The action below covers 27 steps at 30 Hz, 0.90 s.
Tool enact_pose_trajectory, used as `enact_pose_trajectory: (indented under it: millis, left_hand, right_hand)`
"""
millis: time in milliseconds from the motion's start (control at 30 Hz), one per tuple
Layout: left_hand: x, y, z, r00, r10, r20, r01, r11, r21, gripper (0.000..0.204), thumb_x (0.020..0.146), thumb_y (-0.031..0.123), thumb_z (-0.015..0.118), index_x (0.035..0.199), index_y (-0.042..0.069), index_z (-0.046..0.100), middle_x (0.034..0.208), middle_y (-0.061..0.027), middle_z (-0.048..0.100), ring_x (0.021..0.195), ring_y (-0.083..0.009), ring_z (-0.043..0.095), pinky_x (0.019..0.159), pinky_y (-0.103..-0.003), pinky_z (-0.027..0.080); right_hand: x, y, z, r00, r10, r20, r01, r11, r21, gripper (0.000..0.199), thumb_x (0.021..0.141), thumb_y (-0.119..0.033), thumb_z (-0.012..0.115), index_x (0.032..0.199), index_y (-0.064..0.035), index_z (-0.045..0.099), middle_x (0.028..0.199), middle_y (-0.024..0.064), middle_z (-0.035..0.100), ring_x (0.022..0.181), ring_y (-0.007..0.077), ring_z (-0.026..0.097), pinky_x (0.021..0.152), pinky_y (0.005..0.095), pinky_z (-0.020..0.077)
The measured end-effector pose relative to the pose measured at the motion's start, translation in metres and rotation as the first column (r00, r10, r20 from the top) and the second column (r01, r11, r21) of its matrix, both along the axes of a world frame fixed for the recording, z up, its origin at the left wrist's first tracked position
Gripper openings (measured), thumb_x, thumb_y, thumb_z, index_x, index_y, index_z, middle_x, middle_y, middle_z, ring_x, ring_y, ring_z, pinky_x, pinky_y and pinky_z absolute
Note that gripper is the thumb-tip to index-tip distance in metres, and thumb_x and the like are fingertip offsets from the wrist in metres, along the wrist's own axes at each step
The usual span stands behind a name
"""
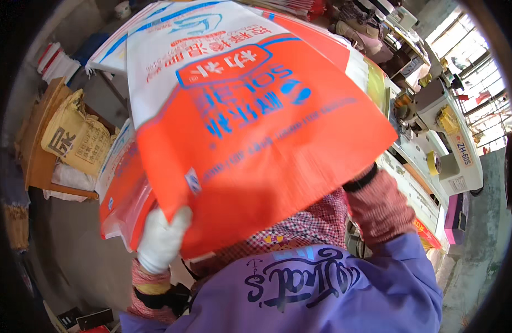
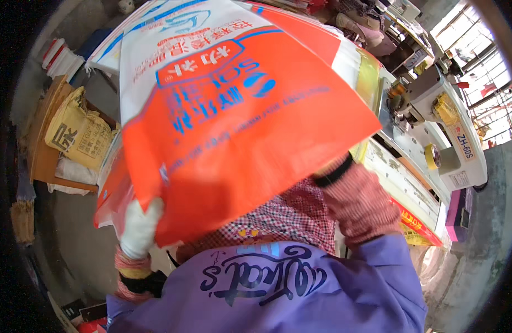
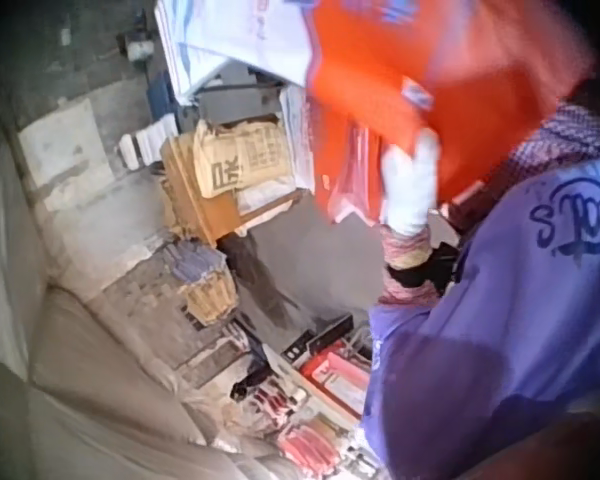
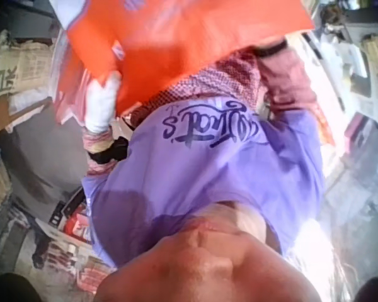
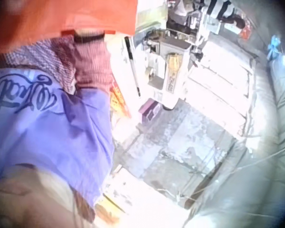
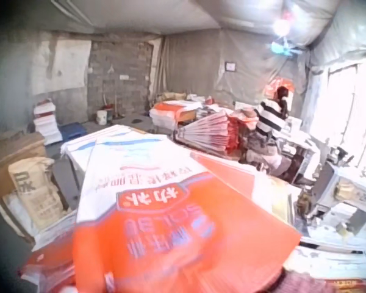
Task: Folding and stacking large plastic fertilizer bags at a sewing workstation.
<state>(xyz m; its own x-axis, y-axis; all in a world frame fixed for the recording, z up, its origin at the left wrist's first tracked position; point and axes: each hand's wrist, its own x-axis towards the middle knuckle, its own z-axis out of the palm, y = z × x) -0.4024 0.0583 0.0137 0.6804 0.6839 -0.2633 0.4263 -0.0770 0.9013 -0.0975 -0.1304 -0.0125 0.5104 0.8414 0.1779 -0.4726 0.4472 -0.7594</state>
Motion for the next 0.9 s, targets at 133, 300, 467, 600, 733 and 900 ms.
enact_pose_trajectory:
  millis: [133, 300, 467, 600, 733, 900]
  left_hand:
    - [-0.009, -0.017, -0.006, 0.999, -0.033, 0.031, 0.037, 0.990, -0.134, 0.017, 0.084, 0.018, 0.057, 0.078, 0.002, 0.057, 0.063, -0.0016, 0.052, 0.059, -0.0109, 0.047, 0.055, -0.028, 0.040]
    - [-0.027, -0.019, -0.017, 0.996, -0.054, 0.075, 0.054, 0.999, -0.005, 0.019, 0.085, 0.018, 0.057, 0.078, 0.001, 0.056, 0.063, -0.0020, 0.052, 0.058, -0.0113, 0.046, 0.054, -0.028, 0.039]
    - [-0.027, -0.009, -0.008, 0.994, -0.048, 0.093, 0.030, 0.981, 0.192, 0.018, 0.084, 0.018, 0.058, 0.086, 0.000, 0.059, 0.069, -0.0017, 0.056, 0.064, -0.0115, 0.049, 0.060, -0.029, 0.043]
    - [-0.031, 0.006, -0.010, 0.982, 0.042, 0.184, -0.027, 0.996, -0.081, 0.023, 0.085, 0.018, 0.058, 0.099, 0.000, 0.059, 0.083, -0.0010, 0.058, 0.077, -0.0085, 0.050, 0.070, -0.027, 0.043]
    - [-0.032, 0.019, 0.007, 0.995, 0.000, 0.099, 0.005, 0.999, -0.052, 0.021, 0.087, 0.016, 0.055, 0.099, 0.000, 0.058, 0.085, 0.0003, 0.058, 0.077, -0.0081, 0.049, 0.069, -0.026, 0.043]
    - [-0.019, 0.042, 0.037, 0.998, -0.064, -0.016, 0.065, 0.996, 0.055, 0.023, 0.085, 0.019, 0.055, 0.097, -0.001, 0.058, 0.077, -0.0045, 0.059, 0.071, -0.0099, 0.050, 0.067, -0.026, 0.044]
  right_hand:
    - [-0.016, 0.014, 0.014, 0.984, -0.030, 0.174, 0.047, 0.995, -0.089, 0.038, 0.086, -0.024, 0.055, 0.119, -0.0068, 0.048, 0.119, 0.0069, 0.051, 0.105, 0.0238, 0.051, 0.089, 0.0397, 0.0421]
    - [-0.025, 0.028, 0.022, 0.920, -0.049, 0.389, 0.136, 0.970, -0.199, 0.038, 0.086, -0.024, 0.055, 0.119, -0.0071, 0.047, 0.119, 0.0057, 0.051, 0.105, 0.0225, 0.051, 0.090, 0.0391, 0.0420]
    - [-0.024, 0.025, 0.039, 0.787, -0.067, 0.613, 0.310, 0.902, -0.300, 0.039, 0.086, -0.024, 0.054, 0.120, -0.0074, 0.046, 0.120, 0.0046, 0.050, 0.105, 0.0211, 0.051, 0.090, 0.0385, 0.0418]
    - [-0.010, 0.007, 0.078, 0.217, 0.428, 0.877, 0.274, 0.836, -0.475, 0.031, 0.084, -0.017, 0.058, 0.112, -0.0052, 0.053, 0.108, 0.0063, 0.057, 0.098, 0.0214, 0.056, 0.085, 0.0362, 0.0445]
    - [0.005, -0.009, 0.118, 0.647, 0.245, 0.722, -0.115, 0.967, -0.225, 0.020, 0.083, -0.006, 0.054, 0.098, 0.0046, 0.060, 0.081, 0.0124, 0.063, 0.078, 0.0167, 0.062, 0.073, 0.0313, 0.0499]
    - [0.054, 0.019, 0.083, 0.272, 0.497, 0.824, 0.751, 0.426, -0.505, 0.040, 0.079, -0.020, 0.057, 0.118, -0.0108, 0.054, 0.089, 0.0161, 0.064, 0.081, 0.0179, 0.062, 0.069, 0.0298, 0.0491]
